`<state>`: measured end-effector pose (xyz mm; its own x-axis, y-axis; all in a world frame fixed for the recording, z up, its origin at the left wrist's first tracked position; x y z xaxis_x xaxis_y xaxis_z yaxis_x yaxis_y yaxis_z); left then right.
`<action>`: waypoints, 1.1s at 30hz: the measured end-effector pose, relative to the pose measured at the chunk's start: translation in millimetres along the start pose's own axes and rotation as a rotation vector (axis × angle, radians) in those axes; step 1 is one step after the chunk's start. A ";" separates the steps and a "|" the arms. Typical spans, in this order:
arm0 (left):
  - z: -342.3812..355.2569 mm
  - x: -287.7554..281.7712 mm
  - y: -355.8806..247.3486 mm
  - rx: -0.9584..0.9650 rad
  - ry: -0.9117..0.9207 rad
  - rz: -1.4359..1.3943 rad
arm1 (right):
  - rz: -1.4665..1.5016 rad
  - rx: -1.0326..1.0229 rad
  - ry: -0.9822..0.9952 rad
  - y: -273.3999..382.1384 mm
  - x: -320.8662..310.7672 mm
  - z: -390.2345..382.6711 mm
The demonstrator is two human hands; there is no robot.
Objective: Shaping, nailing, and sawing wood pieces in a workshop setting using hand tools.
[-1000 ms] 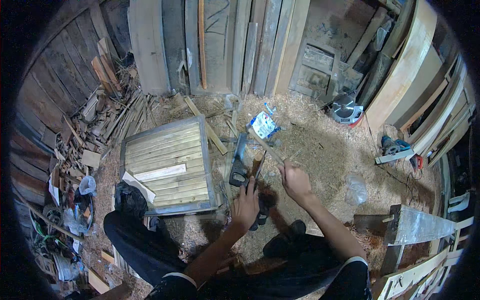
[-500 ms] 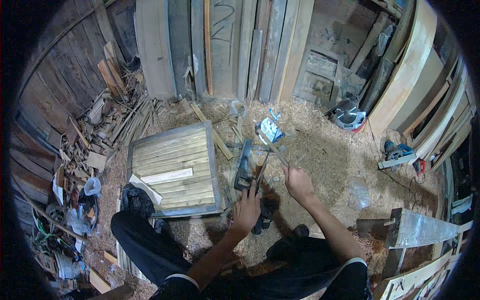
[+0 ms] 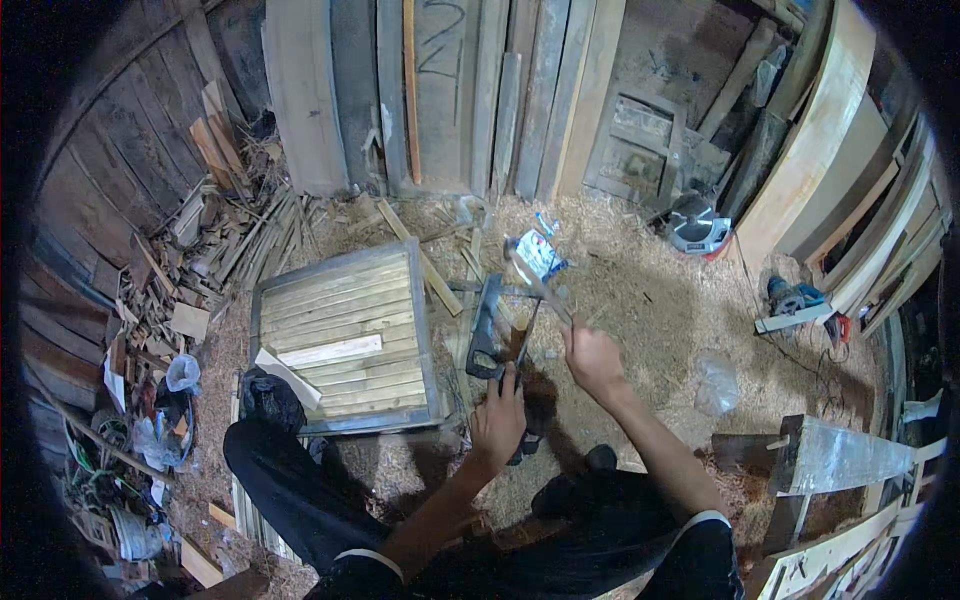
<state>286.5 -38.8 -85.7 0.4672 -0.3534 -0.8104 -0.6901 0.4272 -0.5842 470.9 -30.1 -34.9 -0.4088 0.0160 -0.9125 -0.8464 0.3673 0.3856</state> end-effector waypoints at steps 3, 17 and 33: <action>-4.5 -4.5 4.2 0.019 -0.081 0.032 | 0.098 0.011 -0.061 36.5 -56.3 -0.3; 9.8 -15.7 22.7 -0.078 0.035 -0.136 | -0.009 -0.021 -0.018 31.4 -28.1 13.1; 4.8 -13.6 7.3 0.053 -0.069 -0.093 | 0.073 0.023 -0.054 43.5 -52.0 15.7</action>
Point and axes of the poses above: each hand's wrist, its own z-axis towards the middle knuckle, its own x-axis out of the palm, y = z × x, the point moved 9 cm from there along z, towards the middle knuckle, and after that the axes turned 8 degrees about y, right-handed, at the moved point
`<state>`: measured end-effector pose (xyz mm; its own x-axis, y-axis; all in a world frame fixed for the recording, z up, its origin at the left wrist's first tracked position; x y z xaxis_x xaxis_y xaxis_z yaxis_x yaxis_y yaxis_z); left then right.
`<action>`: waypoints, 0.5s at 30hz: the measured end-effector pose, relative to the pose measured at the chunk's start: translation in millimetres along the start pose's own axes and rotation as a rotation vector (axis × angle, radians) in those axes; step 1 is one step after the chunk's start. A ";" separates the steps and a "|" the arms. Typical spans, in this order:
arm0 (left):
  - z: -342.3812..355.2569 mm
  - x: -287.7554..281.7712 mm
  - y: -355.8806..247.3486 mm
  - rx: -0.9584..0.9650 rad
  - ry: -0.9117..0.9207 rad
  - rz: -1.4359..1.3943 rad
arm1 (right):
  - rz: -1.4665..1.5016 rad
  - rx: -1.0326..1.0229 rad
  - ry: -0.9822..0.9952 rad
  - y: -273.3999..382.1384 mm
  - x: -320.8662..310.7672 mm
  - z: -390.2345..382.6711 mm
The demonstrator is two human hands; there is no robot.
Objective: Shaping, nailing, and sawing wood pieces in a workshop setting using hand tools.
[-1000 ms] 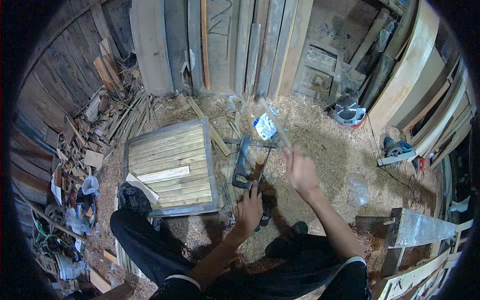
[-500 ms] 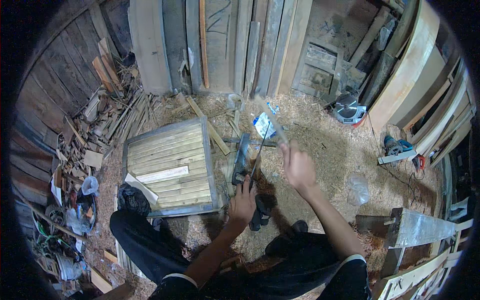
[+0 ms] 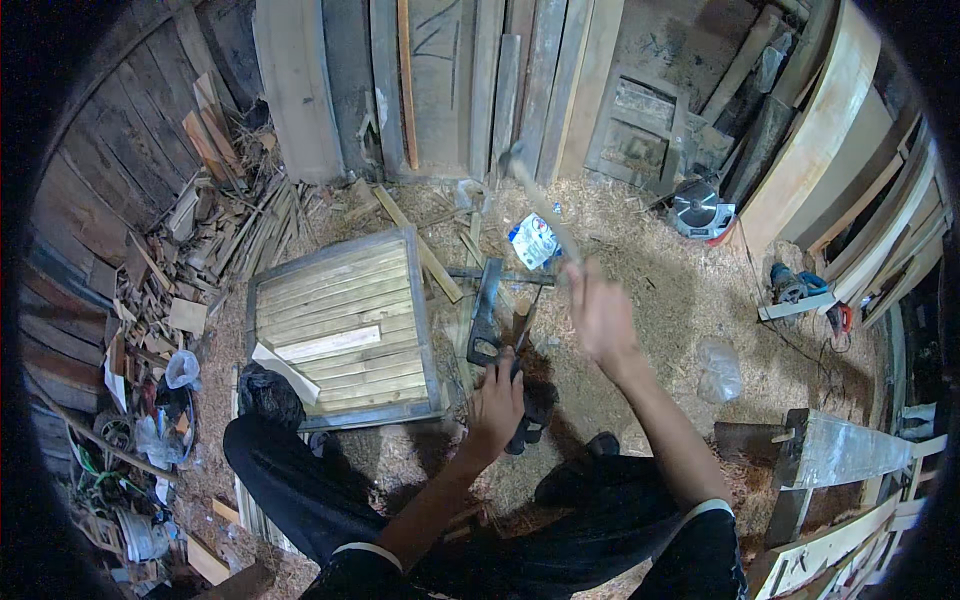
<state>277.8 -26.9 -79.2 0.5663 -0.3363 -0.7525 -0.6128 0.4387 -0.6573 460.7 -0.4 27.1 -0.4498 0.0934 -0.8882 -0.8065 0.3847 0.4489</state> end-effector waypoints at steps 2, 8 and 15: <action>0.8 -2.7 -2.3 0.001 -0.008 0.014 | 0.143 0.057 -0.163 -2.3 -17.5 -5.9; 5.4 8.1 -16.2 -0.011 0.038 0.019 | -0.145 -0.010 0.051 -54.5 56.0 -7.8; -3.3 -2.3 -4.0 -0.027 0.005 0.009 | -0.002 0.025 -0.133 -7.7 -20.0 -0.9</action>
Point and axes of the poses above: each hand's wrist, its own z-axis towards the middle knuckle, its own x-axis out of the palm, y = z × x, the point moved 9 cm from there along z, towards the middle knuckle, and after that the axes turned 8 degrees about y, right-handed, at the moved point
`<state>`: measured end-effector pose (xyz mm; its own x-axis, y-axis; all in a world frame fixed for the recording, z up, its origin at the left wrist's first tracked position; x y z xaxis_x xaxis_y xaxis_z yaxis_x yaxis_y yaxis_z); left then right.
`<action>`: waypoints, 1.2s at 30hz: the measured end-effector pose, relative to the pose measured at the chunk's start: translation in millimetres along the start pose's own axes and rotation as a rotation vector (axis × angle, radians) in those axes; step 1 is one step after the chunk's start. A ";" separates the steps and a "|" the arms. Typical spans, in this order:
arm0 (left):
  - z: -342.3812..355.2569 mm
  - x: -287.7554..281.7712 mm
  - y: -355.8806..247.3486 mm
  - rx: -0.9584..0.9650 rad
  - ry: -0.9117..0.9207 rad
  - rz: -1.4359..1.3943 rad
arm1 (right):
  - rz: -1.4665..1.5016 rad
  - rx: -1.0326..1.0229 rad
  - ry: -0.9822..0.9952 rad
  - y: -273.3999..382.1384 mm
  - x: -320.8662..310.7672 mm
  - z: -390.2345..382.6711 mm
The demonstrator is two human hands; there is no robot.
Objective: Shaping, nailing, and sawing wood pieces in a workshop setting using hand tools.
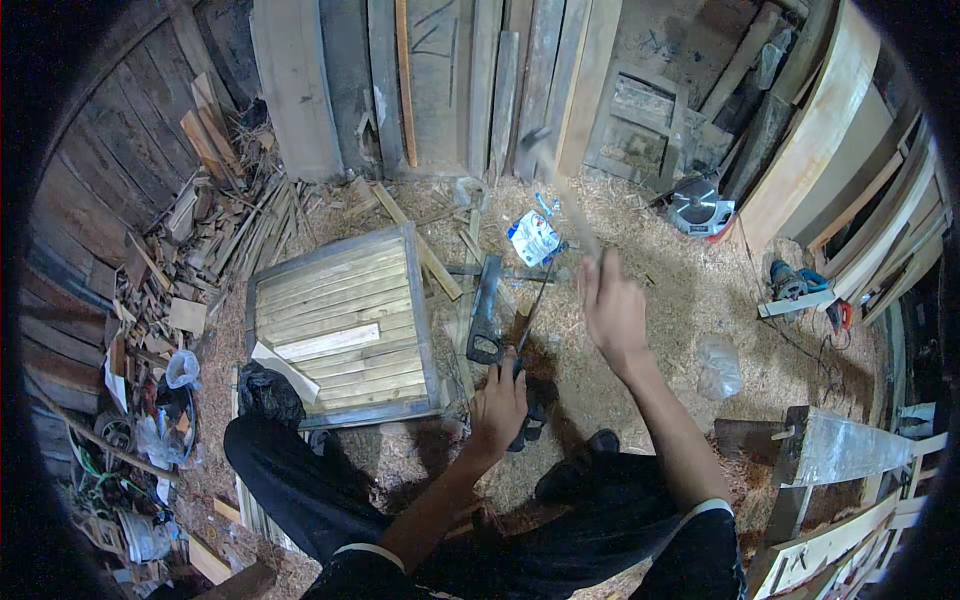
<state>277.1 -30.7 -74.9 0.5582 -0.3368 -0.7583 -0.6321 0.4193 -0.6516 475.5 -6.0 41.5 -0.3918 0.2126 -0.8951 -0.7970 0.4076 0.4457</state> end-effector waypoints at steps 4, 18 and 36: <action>8.4 5.9 -23.0 0.037 0.071 -0.003 | -0.157 -0.030 0.120 -79.1 77.5 -13.1; 2.0 -4.0 -12.7 0.034 0.027 0.129 | -0.197 -0.262 -0.013 -61.6 75.6 -16.0; 13.3 1.0 -3.3 -0.025 0.134 0.040 | -0.111 0.036 0.156 -63.1 91.5 -19.4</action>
Point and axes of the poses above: each hand's wrist, its own z-axis towards the middle knuckle, its own x-axis out of the palm, y = z × x, the point moved 9 cm from there along z, towards the middle knuckle, and after that the axes turned 8 degrees about y, right-handed, at the moved point
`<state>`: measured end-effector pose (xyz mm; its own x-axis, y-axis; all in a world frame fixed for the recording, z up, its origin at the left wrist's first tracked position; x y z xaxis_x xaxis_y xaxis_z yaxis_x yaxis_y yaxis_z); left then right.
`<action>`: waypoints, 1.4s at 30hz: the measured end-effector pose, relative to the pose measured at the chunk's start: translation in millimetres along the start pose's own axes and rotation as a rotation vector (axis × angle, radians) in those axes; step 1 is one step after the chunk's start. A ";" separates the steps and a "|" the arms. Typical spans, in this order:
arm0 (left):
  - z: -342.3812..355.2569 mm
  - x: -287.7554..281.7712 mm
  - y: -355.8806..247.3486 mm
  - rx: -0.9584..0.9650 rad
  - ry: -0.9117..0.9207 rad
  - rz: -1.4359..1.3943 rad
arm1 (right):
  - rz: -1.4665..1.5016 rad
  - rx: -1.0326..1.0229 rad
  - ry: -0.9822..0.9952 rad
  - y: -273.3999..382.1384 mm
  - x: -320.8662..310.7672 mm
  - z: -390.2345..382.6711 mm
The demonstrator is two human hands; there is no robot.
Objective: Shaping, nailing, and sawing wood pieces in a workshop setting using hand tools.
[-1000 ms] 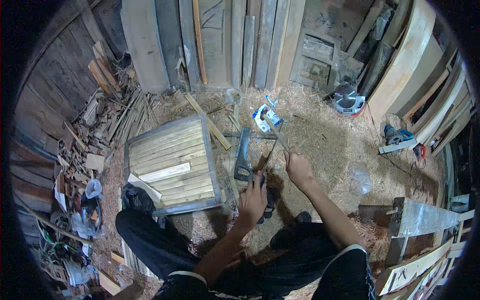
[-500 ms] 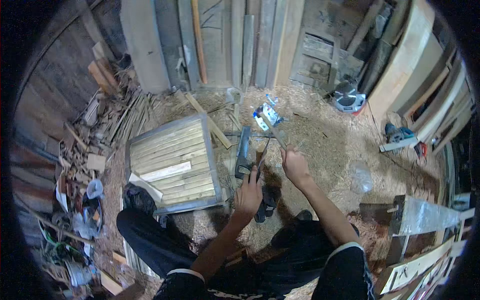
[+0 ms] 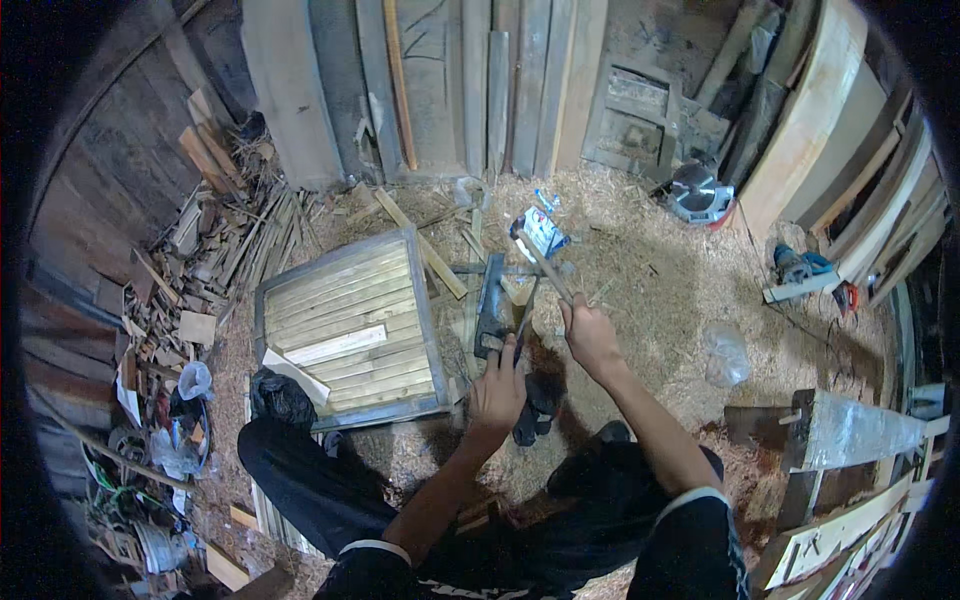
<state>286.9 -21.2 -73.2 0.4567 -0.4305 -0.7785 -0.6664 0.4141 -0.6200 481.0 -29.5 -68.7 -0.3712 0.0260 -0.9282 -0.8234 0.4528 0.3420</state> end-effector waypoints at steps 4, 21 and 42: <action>-0.7 2.7 15.1 0.017 -0.047 -0.068 | -0.005 -0.125 -0.091 22.9 -16.0 -3.6; 6.7 -7.6 14.2 0.060 -0.076 -0.135 | -0.036 -0.098 -0.062 39.6 -52.1 5.9; -2.0 -4.2 -17.2 0.107 -0.079 -0.141 | -0.113 0.021 -0.011 7.1 -17.8 -4.9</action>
<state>295.3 -28.1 -59.0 0.5889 -0.4280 -0.6856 -0.5279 0.4386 -0.7273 479.6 -31.1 -48.9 -0.2713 -0.0170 -0.9623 -0.8506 0.4721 0.2315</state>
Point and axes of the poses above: each hand's wrist, its own z-axis towards the middle knuckle, its own x-axis out of the palm, y = z × x, the point moved 9 cm from there along z, towards the middle knuckle, and after that the axes turned 8 degrees about y, right-handed, at the moved point
